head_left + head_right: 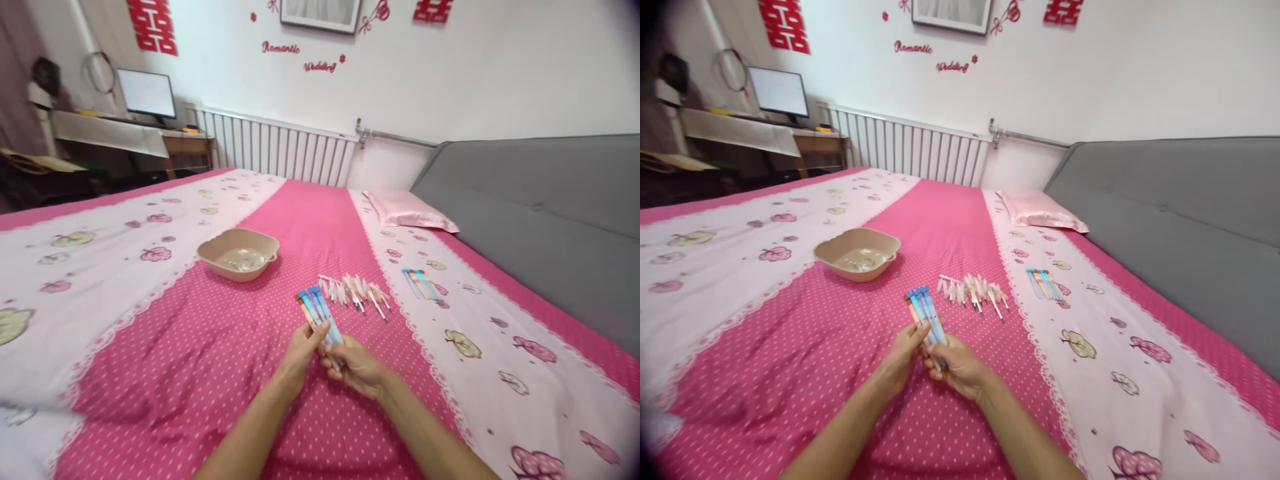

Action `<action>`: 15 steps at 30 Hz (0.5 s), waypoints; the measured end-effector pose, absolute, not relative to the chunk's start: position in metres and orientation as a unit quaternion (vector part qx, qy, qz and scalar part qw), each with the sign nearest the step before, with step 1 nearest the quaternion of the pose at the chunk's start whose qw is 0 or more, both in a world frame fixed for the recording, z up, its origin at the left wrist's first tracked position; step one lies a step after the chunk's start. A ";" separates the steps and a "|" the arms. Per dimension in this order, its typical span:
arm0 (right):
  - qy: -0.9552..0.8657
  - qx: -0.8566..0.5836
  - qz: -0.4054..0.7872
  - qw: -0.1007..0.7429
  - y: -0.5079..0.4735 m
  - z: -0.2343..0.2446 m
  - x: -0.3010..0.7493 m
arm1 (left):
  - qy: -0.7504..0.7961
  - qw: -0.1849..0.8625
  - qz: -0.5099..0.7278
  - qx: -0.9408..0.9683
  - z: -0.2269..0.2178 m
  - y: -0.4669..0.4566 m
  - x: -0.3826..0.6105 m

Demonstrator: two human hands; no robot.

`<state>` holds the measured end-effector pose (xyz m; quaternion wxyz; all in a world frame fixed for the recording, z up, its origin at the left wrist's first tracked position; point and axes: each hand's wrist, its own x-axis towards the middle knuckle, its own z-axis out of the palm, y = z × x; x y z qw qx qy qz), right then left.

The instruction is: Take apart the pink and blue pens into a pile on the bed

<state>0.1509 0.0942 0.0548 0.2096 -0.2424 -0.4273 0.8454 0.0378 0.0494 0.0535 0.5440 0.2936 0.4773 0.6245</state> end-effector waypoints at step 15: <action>-0.552 -0.371 0.734 0.136 0.116 0.063 0.182 | 0.457 0.648 0.581 0.184 0.048 0.047 0.033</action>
